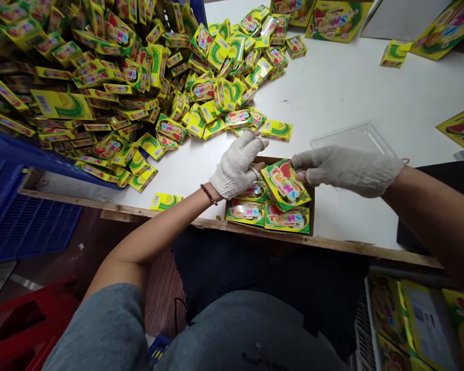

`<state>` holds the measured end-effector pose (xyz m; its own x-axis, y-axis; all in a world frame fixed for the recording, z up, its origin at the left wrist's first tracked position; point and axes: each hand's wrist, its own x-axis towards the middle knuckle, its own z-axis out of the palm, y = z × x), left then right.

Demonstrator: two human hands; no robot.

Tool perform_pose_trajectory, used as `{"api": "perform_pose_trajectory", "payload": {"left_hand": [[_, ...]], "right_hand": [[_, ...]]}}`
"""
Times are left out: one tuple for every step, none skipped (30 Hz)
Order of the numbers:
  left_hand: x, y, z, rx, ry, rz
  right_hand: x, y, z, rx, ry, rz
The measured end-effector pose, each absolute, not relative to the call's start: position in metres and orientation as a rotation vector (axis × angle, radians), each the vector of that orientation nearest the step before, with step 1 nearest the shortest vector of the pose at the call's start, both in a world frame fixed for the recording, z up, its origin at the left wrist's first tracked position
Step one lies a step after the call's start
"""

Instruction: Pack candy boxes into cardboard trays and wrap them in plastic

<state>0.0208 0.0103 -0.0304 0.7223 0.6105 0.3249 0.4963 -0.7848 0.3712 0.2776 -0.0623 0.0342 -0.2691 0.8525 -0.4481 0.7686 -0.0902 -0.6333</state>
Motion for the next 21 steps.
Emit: {"api": "perform_pose_trajectory", "payload": {"left_hand": [[0.021,0.017,-0.033,2.659,0.915,0.603],[0.022,0.024,-0.035,2.646,0.96,0.581],[0.025,0.032,-0.038,2.631,0.998,0.569],[0.029,0.04,-0.041,2.614,1.031,0.566],[0.034,0.049,-0.044,2.6,1.055,0.564],[0.041,0.059,-0.047,2.592,1.073,0.556],[0.049,0.069,-0.049,2.592,1.096,0.53],[0.057,0.08,-0.051,2.598,1.143,0.476],[0.065,0.092,-0.053,2.605,1.212,0.403],[0.072,0.103,-0.053,2.607,1.294,0.325],[0.078,0.114,-0.053,2.599,1.383,0.258],[0.082,0.125,-0.052,2.584,1.465,0.202],[0.084,0.134,-0.051,2.566,1.526,0.15],[0.085,0.143,-0.049,2.553,1.558,0.094],[0.084,0.15,-0.048,2.546,1.569,0.029],[0.083,0.156,-0.047,2.543,1.576,-0.044],[0.081,0.159,-0.046,2.545,1.579,-0.107],[0.078,0.161,-0.045,2.547,1.58,-0.146],[0.076,0.161,-0.045,2.541,1.588,-0.153],[0.073,0.159,-0.044,2.524,1.597,-0.139],[0.07,0.155,-0.044,2.501,1.601,-0.101]], "right_hand": [[0.277,-0.058,0.035,-1.844,-2.121,1.241],[0.276,-0.054,0.035,-1.854,-2.191,1.175],[0.275,-0.05,0.035,-1.873,-2.252,1.115],[0.273,-0.047,0.035,-1.904,-2.301,1.064],[0.27,-0.045,0.034,-1.944,-2.335,1.029],[0.266,-0.044,0.034,-1.996,-2.352,1.006],[0.261,-0.044,0.033,-2.056,-2.352,0.983],[0.255,-0.046,0.032,-2.123,-2.336,0.95],[0.248,-0.049,0.032,-2.19,-2.308,0.912],[0.24,-0.053,0.032,-2.245,-2.281,0.869],[0.232,-0.057,0.032,-2.279,-2.269,0.824],[0.224,-0.062,0.032,-2.295,-2.274,0.78],[0.217,-0.067,0.031,-2.298,-2.293,0.747],[0.21,-0.071,0.031,-2.3,-2.313,0.726],[0.206,-0.075,0.03,-2.307,-2.325,0.714],[0.203,-0.077,0.029,-2.32,-2.32,0.709],[0.203,-0.079,0.027,-2.33,-2.304,0.713],[0.205,-0.079,0.025,-2.316,-2.293,0.723],[0.209,-0.079,0.022,-2.273,-2.297,0.727],[0.216,-0.078,0.019,-2.206,-2.318,0.717],[0.224,-0.077,0.016,-2.121,-2.357,0.696]]}}
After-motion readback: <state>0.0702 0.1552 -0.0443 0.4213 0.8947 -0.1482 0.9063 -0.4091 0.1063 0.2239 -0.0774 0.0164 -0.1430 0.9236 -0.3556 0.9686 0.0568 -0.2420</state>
